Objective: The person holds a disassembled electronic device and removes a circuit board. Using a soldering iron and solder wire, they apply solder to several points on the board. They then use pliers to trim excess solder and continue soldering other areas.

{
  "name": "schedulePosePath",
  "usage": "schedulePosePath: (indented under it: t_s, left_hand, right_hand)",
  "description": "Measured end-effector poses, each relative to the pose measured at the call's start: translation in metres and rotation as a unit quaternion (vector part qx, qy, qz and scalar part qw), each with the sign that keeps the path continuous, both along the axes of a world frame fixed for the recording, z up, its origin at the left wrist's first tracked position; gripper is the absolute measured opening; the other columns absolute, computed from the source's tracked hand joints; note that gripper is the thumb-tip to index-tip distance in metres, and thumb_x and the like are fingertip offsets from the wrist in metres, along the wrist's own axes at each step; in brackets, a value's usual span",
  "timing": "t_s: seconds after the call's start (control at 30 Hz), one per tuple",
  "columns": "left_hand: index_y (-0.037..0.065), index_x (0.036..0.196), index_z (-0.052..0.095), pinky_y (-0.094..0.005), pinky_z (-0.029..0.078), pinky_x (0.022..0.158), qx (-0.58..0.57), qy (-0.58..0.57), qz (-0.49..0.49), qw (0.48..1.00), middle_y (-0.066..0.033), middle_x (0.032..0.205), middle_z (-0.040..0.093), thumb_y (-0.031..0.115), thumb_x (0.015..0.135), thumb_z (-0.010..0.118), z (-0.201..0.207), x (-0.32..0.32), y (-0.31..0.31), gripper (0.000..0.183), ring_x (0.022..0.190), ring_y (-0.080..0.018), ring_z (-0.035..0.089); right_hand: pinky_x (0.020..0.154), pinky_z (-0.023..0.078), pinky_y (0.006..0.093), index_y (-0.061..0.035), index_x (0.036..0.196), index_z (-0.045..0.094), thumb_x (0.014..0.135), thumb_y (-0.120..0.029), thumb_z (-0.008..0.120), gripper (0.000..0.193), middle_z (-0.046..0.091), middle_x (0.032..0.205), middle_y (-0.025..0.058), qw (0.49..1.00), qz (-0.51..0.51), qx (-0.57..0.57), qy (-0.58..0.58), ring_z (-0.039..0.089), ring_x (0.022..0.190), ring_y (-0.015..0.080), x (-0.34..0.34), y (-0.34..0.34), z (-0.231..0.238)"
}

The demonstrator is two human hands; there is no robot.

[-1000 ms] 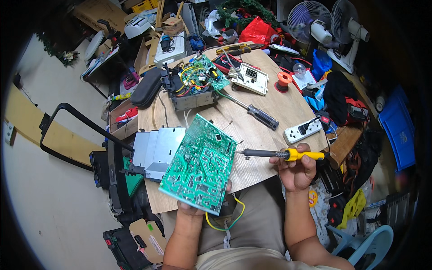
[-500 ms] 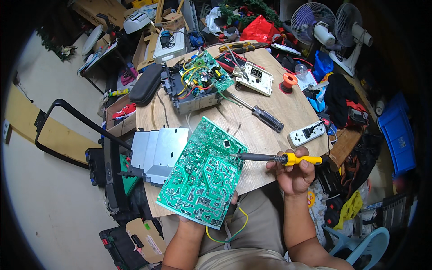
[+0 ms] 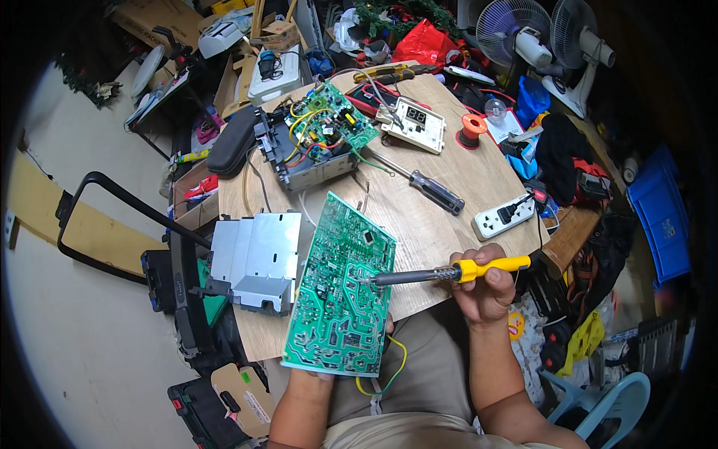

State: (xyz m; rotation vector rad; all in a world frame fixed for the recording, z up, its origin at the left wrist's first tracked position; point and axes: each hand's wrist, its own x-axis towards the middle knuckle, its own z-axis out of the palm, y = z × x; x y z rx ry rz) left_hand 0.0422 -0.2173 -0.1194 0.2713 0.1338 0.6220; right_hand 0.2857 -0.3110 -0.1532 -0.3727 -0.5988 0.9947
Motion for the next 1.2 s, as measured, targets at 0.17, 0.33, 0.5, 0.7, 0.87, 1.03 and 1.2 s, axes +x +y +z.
schedulePosePath:
  t_s: [0.17,0.33,0.5,0.7,0.87,1.03,1.2]
  left_hand:
    - [0.000,0.154,0.042,-0.0470,0.064,0.086,0.030,0.026,-0.025,0.999,-0.0305,0.125,0.066,0.042,0.085,0.086,0.001,-0.010,-0.004,0.092,0.107,-0.0389,0.072]
    - [0.003,0.157,0.036,-0.0452,0.060,0.097,0.102,0.169,0.025,0.980,-0.0231,0.130,0.065,0.038,0.058,0.104,0.001,-0.023,-0.010,0.125,0.115,-0.0338,0.069]
    - [0.010,0.161,0.031,-0.0448,0.058,0.100,0.245,0.186,0.017,0.951,-0.0201,0.149,0.051,0.016,0.049,0.105,0.006,-0.024,0.001,0.135,0.129,-0.0294,0.061]
    - [0.013,0.147,0.049,-0.0382,0.061,0.090,0.523,0.271,0.076,0.804,-0.0192,0.163,0.024,0.012,0.048,0.102,0.040,-0.021,0.011,0.112,0.142,-0.0320,0.048]
    - [0.011,0.138,0.058,-0.0422,0.058,0.094,0.665,0.369,0.115,0.639,-0.0253,0.159,0.033,0.018,0.057,0.099,0.074,-0.019,0.003,0.091,0.132,-0.0380,0.056]
    - [0.010,0.140,0.056,-0.0445,0.055,0.099,0.715,0.368,0.151,0.575,-0.0270,0.159,0.034,0.017,0.060,0.098,0.086,-0.014,-0.003,0.091,0.123,-0.0401,0.060]
    - [0.010,0.140,0.056,-0.0443,0.056,0.099,0.718,0.367,0.146,0.574,-0.0263,0.161,0.032,0.017,0.060,0.098,0.085,-0.014,-0.003,0.090,0.129,-0.0406,0.057]
  right_hand:
    - [0.075,0.054,0.0400,-0.0033,0.109,0.070,0.088,-0.020,0.070,0.027,0.066,0.085,0.0104,1.000,0.000,-0.004,0.009,0.057,0.075,0.0187,0.000,0.001,0.000]
    - [0.088,0.059,0.0572,-0.0040,0.110,0.070,0.088,-0.020,0.070,0.027,0.066,0.085,0.0068,1.000,0.003,0.003,0.015,0.058,0.076,0.0193,0.000,0.002,0.000]
    - [0.088,0.059,0.0592,-0.0047,0.111,0.069,0.090,-0.021,0.069,0.026,0.064,0.081,0.0080,1.000,0.010,0.010,0.013,0.059,0.075,0.0205,0.001,0.002,-0.001]
    - [0.090,0.059,0.0628,-0.0075,0.111,0.068,0.092,-0.024,0.067,0.025,0.061,0.074,0.0080,0.999,0.019,-0.005,0.048,0.060,0.076,0.0228,0.006,0.000,-0.003]
    - [0.091,0.059,0.0622,-0.0117,0.111,0.069,0.093,-0.028,0.066,0.025,0.059,0.070,0.0068,0.995,0.057,0.001,0.082,0.061,0.075,0.0233,0.014,-0.001,-0.003]
    - [0.092,0.059,0.0564,-0.0122,0.114,0.070,0.094,-0.030,0.066,0.027,0.059,0.068,0.0057,0.991,0.080,-0.008,0.108,0.059,0.077,0.0222,0.022,-0.005,-0.004]
    - [0.092,0.059,0.0580,-0.0122,0.115,0.070,0.094,-0.030,0.066,0.028,0.059,0.069,0.0055,0.990,0.092,0.000,0.105,0.059,0.077,0.0229,0.023,-0.005,-0.005]
